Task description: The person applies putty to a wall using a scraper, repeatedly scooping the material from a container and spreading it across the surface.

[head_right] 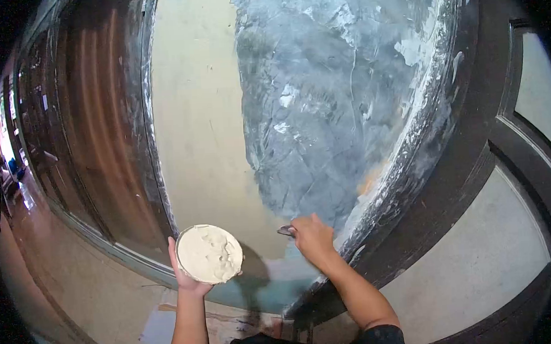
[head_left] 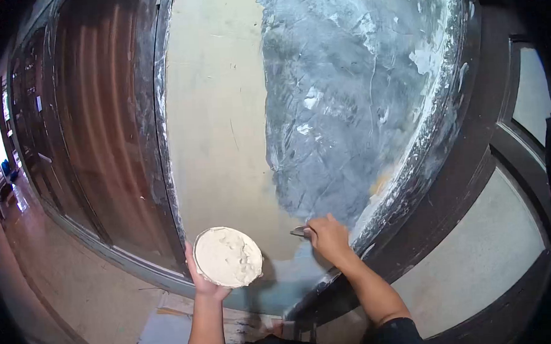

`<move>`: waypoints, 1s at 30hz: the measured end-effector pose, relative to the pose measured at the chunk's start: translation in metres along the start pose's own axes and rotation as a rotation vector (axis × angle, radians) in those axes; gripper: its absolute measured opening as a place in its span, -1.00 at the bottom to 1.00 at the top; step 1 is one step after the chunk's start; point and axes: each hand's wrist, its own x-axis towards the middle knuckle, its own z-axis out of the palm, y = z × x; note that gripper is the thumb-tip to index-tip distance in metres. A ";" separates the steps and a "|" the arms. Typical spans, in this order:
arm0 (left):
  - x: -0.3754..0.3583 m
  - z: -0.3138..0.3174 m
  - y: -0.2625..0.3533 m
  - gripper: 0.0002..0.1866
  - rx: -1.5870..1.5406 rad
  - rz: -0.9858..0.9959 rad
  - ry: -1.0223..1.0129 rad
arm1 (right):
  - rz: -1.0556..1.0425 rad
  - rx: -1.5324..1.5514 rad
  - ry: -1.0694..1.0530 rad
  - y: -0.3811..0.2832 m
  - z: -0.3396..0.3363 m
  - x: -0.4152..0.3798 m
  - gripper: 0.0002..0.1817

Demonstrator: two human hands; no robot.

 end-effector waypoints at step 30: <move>0.009 -0.004 0.024 -0.01 -0.010 -0.124 0.021 | 0.117 -0.052 0.305 -0.018 -0.040 0.014 -0.87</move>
